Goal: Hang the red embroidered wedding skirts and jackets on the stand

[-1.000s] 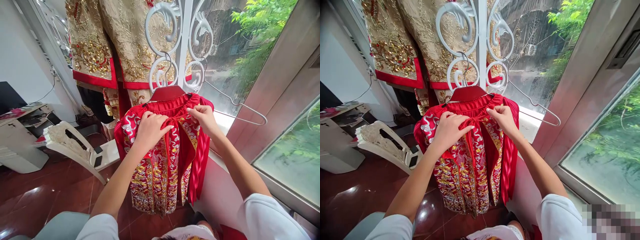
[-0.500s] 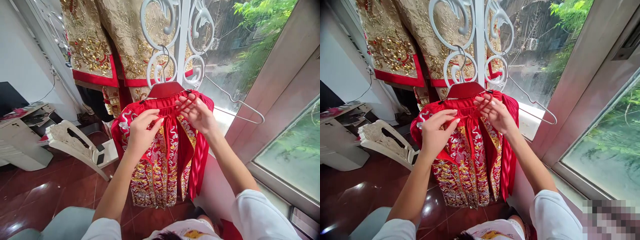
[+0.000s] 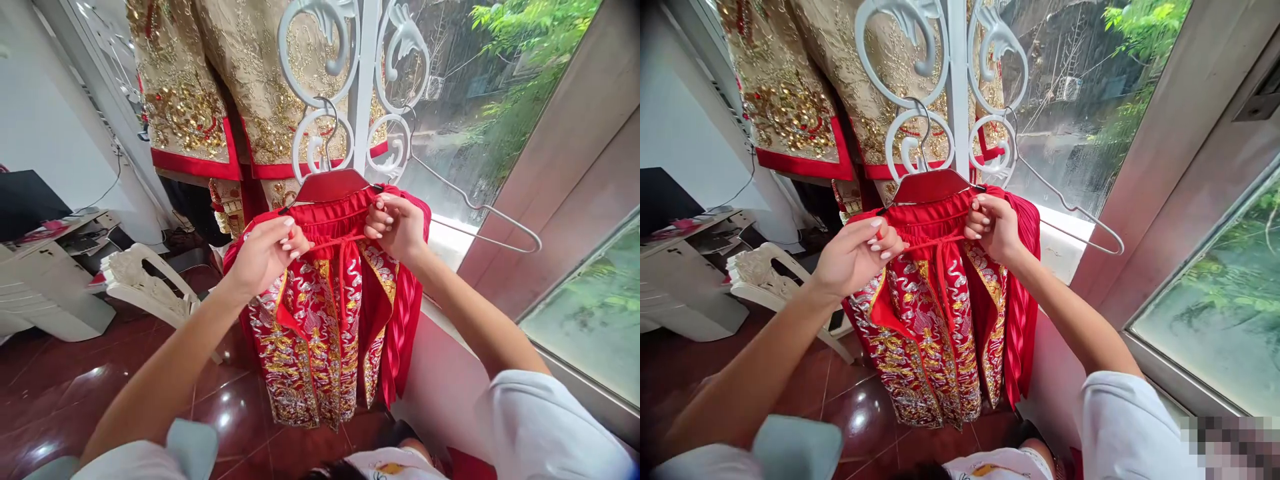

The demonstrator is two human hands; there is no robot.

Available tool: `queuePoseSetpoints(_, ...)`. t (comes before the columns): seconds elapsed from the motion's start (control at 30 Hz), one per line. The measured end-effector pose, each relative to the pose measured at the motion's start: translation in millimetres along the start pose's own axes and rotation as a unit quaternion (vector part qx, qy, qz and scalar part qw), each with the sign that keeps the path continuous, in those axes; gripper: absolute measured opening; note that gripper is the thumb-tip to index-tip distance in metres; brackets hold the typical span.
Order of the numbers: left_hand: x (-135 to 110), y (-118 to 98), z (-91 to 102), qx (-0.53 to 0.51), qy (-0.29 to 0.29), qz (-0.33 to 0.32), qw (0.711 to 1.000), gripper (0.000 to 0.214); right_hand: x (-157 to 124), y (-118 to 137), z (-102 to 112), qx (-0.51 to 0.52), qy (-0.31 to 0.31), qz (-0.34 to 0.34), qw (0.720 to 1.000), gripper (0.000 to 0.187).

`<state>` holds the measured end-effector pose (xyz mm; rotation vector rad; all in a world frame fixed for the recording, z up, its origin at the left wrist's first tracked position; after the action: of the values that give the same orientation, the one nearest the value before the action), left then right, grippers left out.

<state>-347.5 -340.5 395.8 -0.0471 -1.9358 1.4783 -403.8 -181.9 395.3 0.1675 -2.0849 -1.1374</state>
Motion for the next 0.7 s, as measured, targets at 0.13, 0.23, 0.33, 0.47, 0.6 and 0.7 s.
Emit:
queuePoseSetpoints(0.13, -6.2, -0.8, 3.8, 0.071, 0.024, -0.008, 0.997, 0.035, 1.6, -7.8, 1.8, 0.005, -0.011, 0.013, 1.0, 0.014)
queuePoseSetpoints(0.23, -6.3, -8.0, -4.5, 0.108, 0.025, -0.062, 0.992, 0.033, 0.1, -3.7, -4.2, -0.004, -0.023, 0.062, 0.998, 0.018)
queuePoseSetpoints(0.33, -0.6, -18.6, -17.1, 0.121, 0.04, -0.094, 0.987, 0.029, -1.2, 7.9, -10.9, -0.031, -0.024, 0.098, 0.994, 0.022)
queuePoseSetpoints(0.47, 5.7, -22.6, -17.1, 0.146, 0.053, -0.054, 0.986, 0.034, 2.8, 13.8, -7.1, -0.065, -0.019, 0.092, 0.993, 0.029)
queuePoseSetpoints(0.6, -7.0, -28.1, -9.3, 0.329, 0.048, -0.012, 0.943, 0.029, -2.2, 19.8, 7.8, -0.184, -0.041, 0.091, 0.978, 0.025)
queuePoseSetpoints(0.7, -22.6, -50.7, -5.9, 0.547, 0.011, -0.05, 0.836, 0.018, -23.5, 61.1, 13.4, -0.431, -0.098, 0.206, 0.873, 0.022)
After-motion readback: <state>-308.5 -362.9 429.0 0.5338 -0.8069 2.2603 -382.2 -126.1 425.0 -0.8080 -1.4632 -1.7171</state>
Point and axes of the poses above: each hand's wrist, its own x-axis towards the middle knuckle, its own z-axis out of the back of the hand, y = z × x, the point moved 10 cm from there along x, towards the middle knuckle, and after that the axes turned 11 degrees about y, right-handed, at the moved point
